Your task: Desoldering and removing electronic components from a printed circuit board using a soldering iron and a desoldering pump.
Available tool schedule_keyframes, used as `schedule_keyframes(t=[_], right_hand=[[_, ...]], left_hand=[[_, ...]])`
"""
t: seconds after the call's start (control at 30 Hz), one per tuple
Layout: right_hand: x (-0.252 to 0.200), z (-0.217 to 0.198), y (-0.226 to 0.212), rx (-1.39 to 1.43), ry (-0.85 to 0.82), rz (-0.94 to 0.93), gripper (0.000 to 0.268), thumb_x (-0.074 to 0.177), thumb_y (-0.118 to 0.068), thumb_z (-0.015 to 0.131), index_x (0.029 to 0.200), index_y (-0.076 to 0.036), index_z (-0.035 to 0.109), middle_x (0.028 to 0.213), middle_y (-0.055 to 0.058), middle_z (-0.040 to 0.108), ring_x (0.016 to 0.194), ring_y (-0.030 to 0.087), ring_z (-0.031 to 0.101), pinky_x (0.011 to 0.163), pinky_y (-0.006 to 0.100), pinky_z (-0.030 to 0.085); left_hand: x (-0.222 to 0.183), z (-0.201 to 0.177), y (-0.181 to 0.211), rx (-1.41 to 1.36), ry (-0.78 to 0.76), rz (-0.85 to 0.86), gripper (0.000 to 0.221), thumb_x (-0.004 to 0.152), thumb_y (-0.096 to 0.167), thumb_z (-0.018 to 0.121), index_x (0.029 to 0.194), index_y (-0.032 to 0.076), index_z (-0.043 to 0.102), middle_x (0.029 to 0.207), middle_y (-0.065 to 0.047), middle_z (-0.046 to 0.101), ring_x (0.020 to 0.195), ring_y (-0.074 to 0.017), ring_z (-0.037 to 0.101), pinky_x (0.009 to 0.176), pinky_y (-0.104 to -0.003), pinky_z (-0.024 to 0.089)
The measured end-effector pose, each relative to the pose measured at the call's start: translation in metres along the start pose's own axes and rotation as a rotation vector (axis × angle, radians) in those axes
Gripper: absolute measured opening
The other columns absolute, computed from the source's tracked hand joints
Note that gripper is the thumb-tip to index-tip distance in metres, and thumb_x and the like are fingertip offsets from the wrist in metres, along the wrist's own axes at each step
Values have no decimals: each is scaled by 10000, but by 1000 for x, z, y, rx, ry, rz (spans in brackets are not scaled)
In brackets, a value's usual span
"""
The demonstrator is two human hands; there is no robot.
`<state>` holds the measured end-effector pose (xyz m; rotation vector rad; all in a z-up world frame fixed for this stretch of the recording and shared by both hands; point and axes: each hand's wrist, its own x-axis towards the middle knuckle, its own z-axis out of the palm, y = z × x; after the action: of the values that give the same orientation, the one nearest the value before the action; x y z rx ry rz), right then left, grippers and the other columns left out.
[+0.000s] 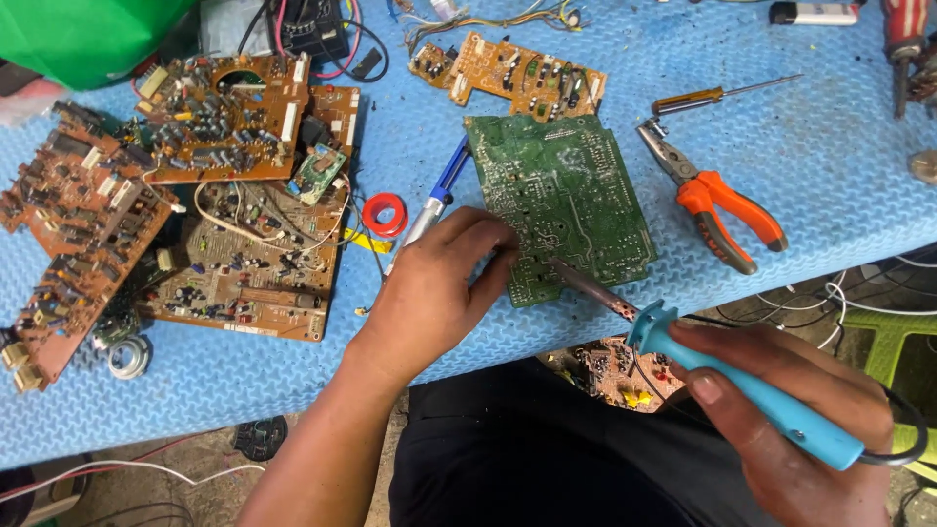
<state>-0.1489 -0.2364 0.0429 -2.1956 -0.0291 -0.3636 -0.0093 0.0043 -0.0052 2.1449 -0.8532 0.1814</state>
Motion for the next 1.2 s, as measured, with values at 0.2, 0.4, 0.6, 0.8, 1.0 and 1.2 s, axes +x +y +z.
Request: schedule_keyframes(t=[0.2,0.4,0.6,0.8,1.0,1.2], right_hand=[[2,4,0,-36,-41,48,289,857,-131,686,1116,-27,761,1099,108,804,872,173,788,821,279,596],[1,7,-2,-8,-14,98,281,853,-76,692,1119,-10,757,1095,128,800,890,184,784,820,269,593],[7,4,0,-4,-30,70,292,863,-106,678,1124,1,754,1033,143,796,816,184,779,772,265,594],[16,2,-4,33,-53,236,305,858,-78,665,1130,23,759,1025,178,802,872,273,812,801,349,665],[19,-2,-6,-93,-98,116,286,870,-116,673,1116,-20,782,1056,131,803,891,212,776,813,316,567],[20,-3,-8,-114,-116,40,273,862,-113,684,1106,-37,780,1082,116,802,823,182,766,770,289,565]], left_hand=[[-1,-2,-3,-22,3,73,97,971,29,661,1066,41,644,1107,-116,641,959,-299,692,781,-398,564],[1,-1,-4,-3,-19,75,56,951,18,654,1002,38,639,1056,-103,638,885,-300,664,695,-416,536],[2,-1,-4,-14,-22,80,32,958,24,642,988,29,632,1032,-101,633,874,-304,657,684,-423,529],[1,1,-7,9,-18,80,26,966,56,643,988,43,639,1025,-98,631,857,-309,652,690,-431,520],[1,3,-9,-16,-12,99,43,983,58,640,1005,22,647,1031,-117,625,833,-332,656,673,-447,515],[1,3,-8,-17,-13,97,70,998,74,624,1025,18,654,1035,-117,633,852,-332,662,692,-452,517]])
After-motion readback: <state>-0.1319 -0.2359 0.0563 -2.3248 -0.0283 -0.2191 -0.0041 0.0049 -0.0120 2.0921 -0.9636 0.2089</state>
